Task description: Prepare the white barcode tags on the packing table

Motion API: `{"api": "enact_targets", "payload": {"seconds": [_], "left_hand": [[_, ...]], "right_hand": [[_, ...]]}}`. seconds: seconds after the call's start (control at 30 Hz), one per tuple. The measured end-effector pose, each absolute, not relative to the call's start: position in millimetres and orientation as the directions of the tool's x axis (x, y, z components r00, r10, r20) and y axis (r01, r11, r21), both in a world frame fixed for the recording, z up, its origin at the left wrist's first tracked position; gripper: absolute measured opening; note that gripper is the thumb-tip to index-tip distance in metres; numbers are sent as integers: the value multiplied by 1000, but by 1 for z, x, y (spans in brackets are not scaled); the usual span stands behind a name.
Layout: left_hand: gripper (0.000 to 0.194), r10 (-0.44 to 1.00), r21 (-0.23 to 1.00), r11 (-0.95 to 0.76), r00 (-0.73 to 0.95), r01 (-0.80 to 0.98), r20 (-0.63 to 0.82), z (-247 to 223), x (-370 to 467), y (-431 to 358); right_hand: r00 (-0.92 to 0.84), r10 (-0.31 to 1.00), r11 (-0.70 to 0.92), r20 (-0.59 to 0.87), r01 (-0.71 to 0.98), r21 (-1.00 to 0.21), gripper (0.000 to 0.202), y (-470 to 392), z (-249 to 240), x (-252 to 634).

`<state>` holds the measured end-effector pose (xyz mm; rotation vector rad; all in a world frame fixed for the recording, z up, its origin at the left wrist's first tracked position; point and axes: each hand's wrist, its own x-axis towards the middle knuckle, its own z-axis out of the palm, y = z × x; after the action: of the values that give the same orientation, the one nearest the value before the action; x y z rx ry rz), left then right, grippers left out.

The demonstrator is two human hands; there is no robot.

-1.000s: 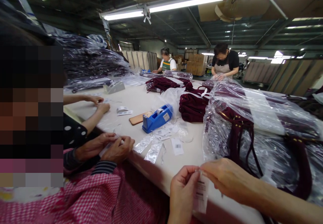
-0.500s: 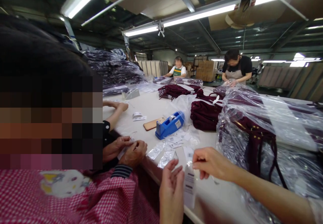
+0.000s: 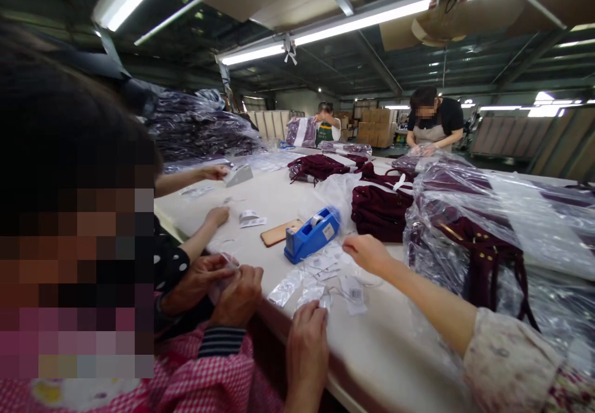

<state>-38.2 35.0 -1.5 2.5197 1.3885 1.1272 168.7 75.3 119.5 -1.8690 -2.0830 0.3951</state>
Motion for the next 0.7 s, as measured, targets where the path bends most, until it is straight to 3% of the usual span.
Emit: {"api": "enact_targets", "payload": {"seconds": [0.13,0.33,0.43,0.5,0.6,0.7], "left_hand": [[23,730,355,-599,306,718,611,-15,-38,39],[23,701,325,-593,274,737,658,-28,-32,52],[23,706,319,-577,262,752,658,-28,-28,57],[23,705,312,-575,264,756,658,-27,-27,59],[24,695,297,-581,272,758,666,-26,-28,60],[25,683,279,-587,281,760,674,-27,-30,61]], "right_hand": [[-157,988,148,-2,937,-315,28,53,111,199],[-289,957,282,9,927,-248,25,0,60,170],[-239,962,261,133,948,-184,37,-13,49,163],[-150,974,179,169,969,-172,34,-8,52,166],[-68,995,79,67,979,-190,35,20,66,178],[-111,994,105,-18,975,-194,30,61,75,185]]}}
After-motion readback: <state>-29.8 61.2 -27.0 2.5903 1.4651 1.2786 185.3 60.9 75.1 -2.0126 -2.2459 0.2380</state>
